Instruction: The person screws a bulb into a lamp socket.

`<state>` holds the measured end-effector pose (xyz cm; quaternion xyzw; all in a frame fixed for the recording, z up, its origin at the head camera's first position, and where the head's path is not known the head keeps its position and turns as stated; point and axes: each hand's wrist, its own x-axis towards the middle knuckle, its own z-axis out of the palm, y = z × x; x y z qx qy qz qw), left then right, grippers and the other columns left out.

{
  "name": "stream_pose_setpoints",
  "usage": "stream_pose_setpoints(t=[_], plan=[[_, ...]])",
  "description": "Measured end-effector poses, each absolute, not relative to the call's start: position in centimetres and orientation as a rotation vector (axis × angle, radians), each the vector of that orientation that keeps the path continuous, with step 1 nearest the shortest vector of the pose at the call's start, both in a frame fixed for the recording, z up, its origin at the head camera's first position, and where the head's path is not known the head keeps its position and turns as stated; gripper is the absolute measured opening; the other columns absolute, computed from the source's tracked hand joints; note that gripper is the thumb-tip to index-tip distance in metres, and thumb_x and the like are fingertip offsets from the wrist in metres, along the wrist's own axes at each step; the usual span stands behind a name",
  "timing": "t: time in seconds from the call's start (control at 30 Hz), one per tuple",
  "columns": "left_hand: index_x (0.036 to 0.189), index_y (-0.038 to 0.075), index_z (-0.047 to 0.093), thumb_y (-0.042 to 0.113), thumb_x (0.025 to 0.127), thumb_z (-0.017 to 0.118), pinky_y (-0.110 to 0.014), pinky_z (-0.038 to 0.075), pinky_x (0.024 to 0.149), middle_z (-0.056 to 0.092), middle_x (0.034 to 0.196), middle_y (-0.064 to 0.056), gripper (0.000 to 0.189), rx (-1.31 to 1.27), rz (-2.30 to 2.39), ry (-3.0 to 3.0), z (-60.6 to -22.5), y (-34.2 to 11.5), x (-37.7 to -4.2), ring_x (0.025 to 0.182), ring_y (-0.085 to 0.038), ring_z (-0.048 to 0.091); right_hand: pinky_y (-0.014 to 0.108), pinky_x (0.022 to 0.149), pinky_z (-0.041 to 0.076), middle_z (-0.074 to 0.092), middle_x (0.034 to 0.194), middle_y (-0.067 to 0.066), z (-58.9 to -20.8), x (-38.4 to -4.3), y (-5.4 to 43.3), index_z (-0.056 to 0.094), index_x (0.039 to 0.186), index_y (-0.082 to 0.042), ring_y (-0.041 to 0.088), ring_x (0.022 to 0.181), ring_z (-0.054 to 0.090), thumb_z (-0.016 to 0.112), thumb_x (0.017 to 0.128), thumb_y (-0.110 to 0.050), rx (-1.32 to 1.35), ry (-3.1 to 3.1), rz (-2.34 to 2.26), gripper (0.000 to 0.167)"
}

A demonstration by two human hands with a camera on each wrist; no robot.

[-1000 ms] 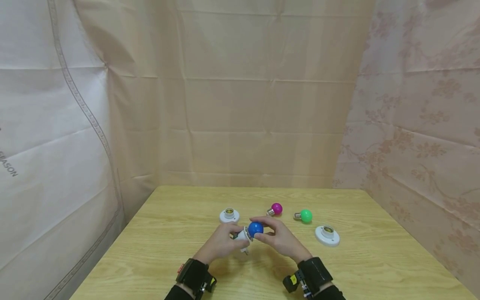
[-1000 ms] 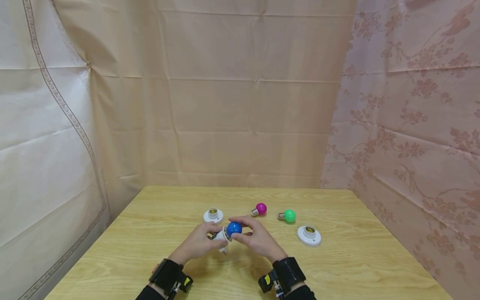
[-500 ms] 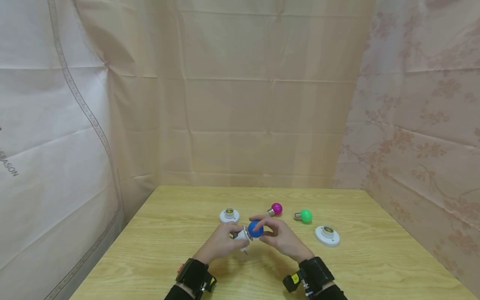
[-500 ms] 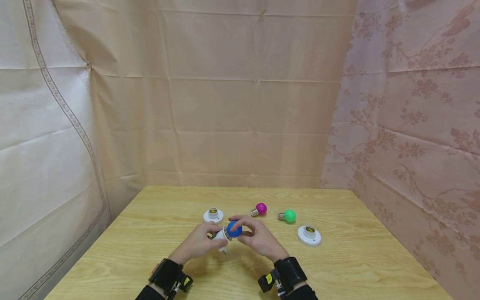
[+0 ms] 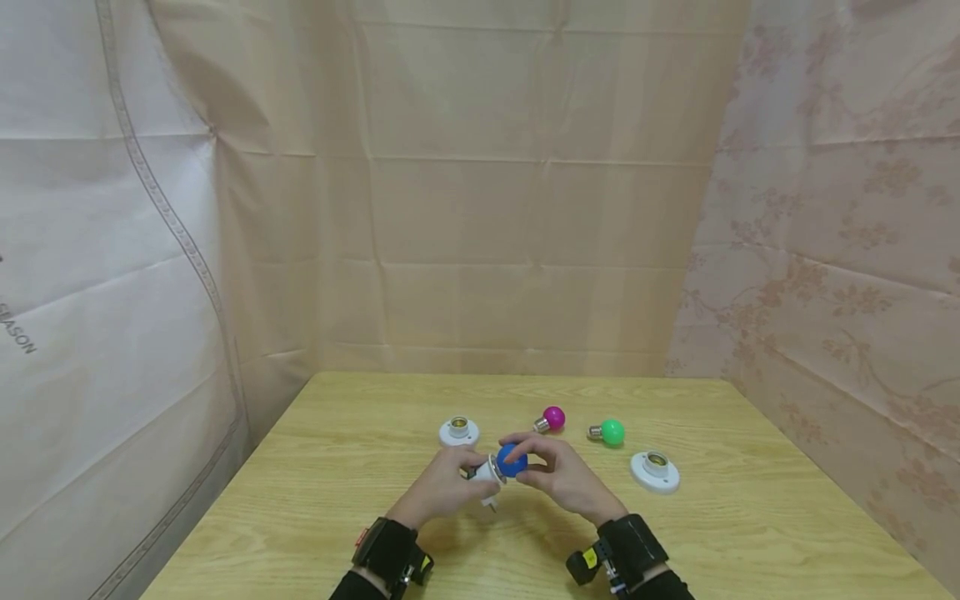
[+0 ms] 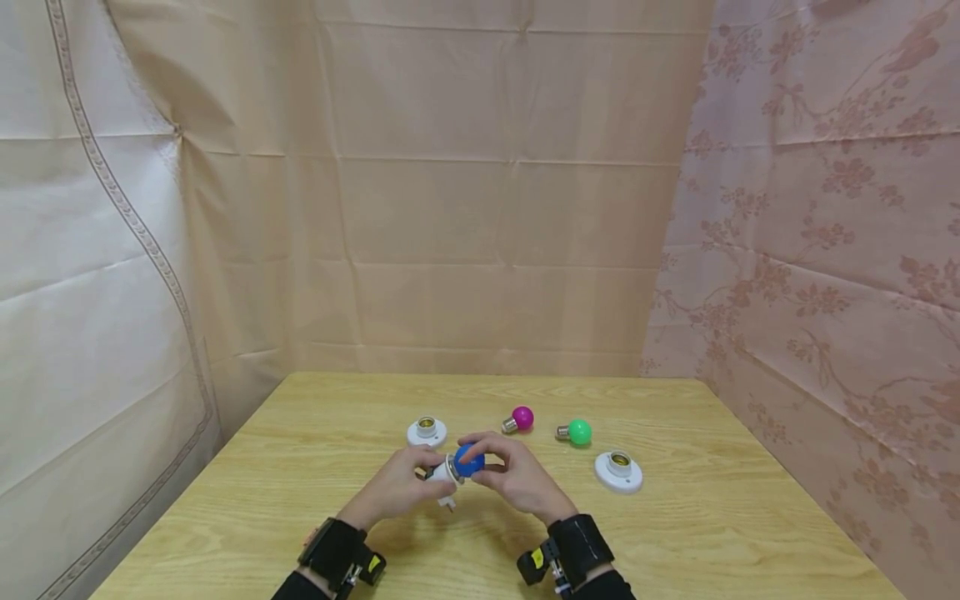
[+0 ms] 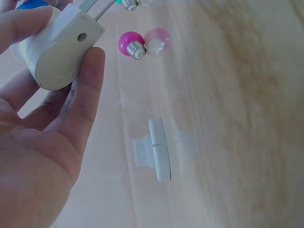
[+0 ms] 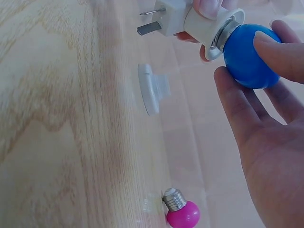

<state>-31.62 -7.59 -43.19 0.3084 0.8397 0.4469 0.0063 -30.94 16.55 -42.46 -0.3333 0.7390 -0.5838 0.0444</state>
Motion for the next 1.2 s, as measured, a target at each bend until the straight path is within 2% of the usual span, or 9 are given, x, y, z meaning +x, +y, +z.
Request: stream_pose_setpoints(t=[0.17,0.43,0.7,0.9,1.2], plan=[[0.102,0.017,0.078,0.029,0.087,0.077,-0.03,0.051,0.073,0.066,0.092,0.007,0.019,0.959,1.39,2.632,-43.16,-7.57,-31.66,0.088,-0.012,0.06,0.038,0.102,0.05,0.055,0.142,0.014,-42.57,-31.02,16.46,0.07,0.112,-0.006,0.041,0.135,0.046,0.066,0.096,-0.001,-1.016,2.276,-1.78,0.018],[0.101,0.016,0.078,0.027,0.088,0.077,-0.03,0.051,0.073,0.066,0.093,0.006,0.017,0.971,1.394,2.637,-43.02,-7.59,-31.47,0.089,-0.012,0.059,0.036,0.098,0.052,0.055,0.14,0.016,-42.48,-30.94,16.35,0.07,0.114,-0.007,0.039,0.131,0.049,0.067,0.096,-0.006,-1.004,2.307,-1.775,0.018],[0.099,0.018,0.078,0.028,0.088,0.076,-0.03,0.051,0.074,0.064,0.093,0.008,0.015,0.957,1.385,2.653,-43.11,-7.55,-31.44,0.089,-0.012,0.059,0.036,0.094,0.054,0.057,0.134,0.018,-42.42,-30.93,16.12,0.067,0.123,-0.005,0.034,0.123,0.054,0.067,0.097,-0.007,-1.018,2.324,-1.772,0.027],[0.099,0.019,0.078,0.028,0.089,0.075,-0.03,0.051,0.075,0.063,0.094,0.008,0.015,0.941,1.383,2.652,-43.2,-7.52,-31.46,0.091,-0.012,0.059,0.033,0.091,0.054,0.06,0.132,0.015,-42.36,-30.9,15.92,0.065,0.128,-0.005,0.031,0.118,0.058,0.067,0.098,-0.012,-0.949,2.391,-1.733,0.031],[0.101,0.016,0.079,0.027,0.088,0.076,-0.03,0.051,0.075,0.062,0.095,0.005,0.018,0.967,1.387,2.654,-43.24,-7.53,-31.42,0.091,-0.012,0.058,0.045,0.096,0.051,0.059,0.138,0.016,-42.78,-31.1,15.85,0.062,0.135,-0.005,0.038,0.124,0.056,0.065,0.101,-0.02,-0.915,2.455,-1.68,0.037]])
